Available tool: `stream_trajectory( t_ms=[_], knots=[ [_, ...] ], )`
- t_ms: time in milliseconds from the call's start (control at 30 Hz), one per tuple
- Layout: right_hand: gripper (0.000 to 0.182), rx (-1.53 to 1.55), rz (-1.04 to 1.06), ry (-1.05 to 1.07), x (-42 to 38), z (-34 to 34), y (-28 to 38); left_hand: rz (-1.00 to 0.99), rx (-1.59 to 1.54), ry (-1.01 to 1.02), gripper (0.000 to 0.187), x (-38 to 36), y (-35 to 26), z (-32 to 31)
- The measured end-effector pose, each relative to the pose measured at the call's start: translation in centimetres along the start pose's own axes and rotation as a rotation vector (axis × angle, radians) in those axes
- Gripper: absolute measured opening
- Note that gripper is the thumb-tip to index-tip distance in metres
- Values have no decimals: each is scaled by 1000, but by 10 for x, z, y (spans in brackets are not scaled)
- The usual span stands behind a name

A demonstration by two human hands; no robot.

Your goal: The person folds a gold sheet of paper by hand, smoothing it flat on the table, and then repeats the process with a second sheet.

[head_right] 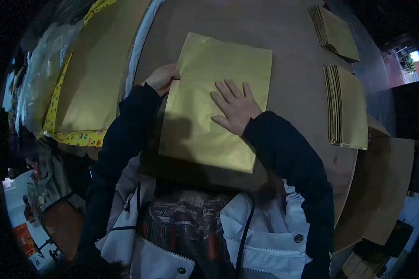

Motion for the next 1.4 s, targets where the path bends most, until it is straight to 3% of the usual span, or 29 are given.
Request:
stream_trajectory(
  t_ms=[100, 167, 267, 333, 400, 500, 600, 633, 700, 767, 933, 1067, 1100, 1167, 1200, 1300, 1367, 1400],
  knots=[
    [70, 101, 120, -13, -1, -8, 61, 3, -54, 34, 36, 3, 4, 8],
    [69, 111, 169, 2, 3, -14, 94, -10, -17, 6, 20, 4, 3, 4],
    [66, 277, 322, -79, 11, -25, 136, 3, -69, -70, 24, -8, -3, -8],
    [65, 328, 366, -136, 9, -23, 148, 8, -84, 0, 27, -4, 1, -7],
    [63, 521, 383, 24, 7, -15, 153, -49, -167, 2, 31, -2, 5, -5],
    [60, 366, 247, 190, 1, 21, 128, -49, -156, 4, 32, -6, 2, -7],
    [53, 301, -22, -133, -41, 51, 59, -67, -207, 74, 33, -17, -3, -11],
    [51, 242, -114, -191, -58, 50, 34, -88, -23, 21, 36, -22, -5, -12],
    [51, 50, -268, -107, -87, 43, -4, -128, 192, -68, 50, -32, 0, -14],
    [50, 1, -316, -108, -110, 38, -22, -137, 166, -43, 76, -52, 14, -13],
    [41, 58, -238, -273, -121, 12, -34, -166, 222, 50, 87, -117, 49, -15],
    [39, 62, -239, -351, -105, 4, -41, -68, 180, -6, 76, -113, 53, -10],
    [38, 113, -255, -373, -101, 3, -44, -163, 199, 3, 65, -105, 43, -9],
    [34, 159, -263, -465, -93, 7, -44, 20, 70, -34, 55, -80, 19, -10],
    [34, 199, -276, -479, -90, 5, -47, 68, 150, -81, 41, -61, 11, -3],
    [35, 231, -352, -491, -81, 16, -44, -23, 214, -136, 34, -15, -13, -14],
    [46, 375, -598, -460, -79, 18, -53, -118, 157, -121, 27, -12, -35, -38],
    [59, 465, -608, -456, -82, 14, -66, -197, 167, -73, 27, -6, -42, -43]
  ],
)
Point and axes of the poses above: each hand's wrist, its own x-axis towards the middle knuckle, its own z-axis out of the back of the hand, y = z × x, the point moved 2 cm from there along x, towards the middle knuckle, and after that the axes turned 5 degrees about x, right-handed, at the moved point
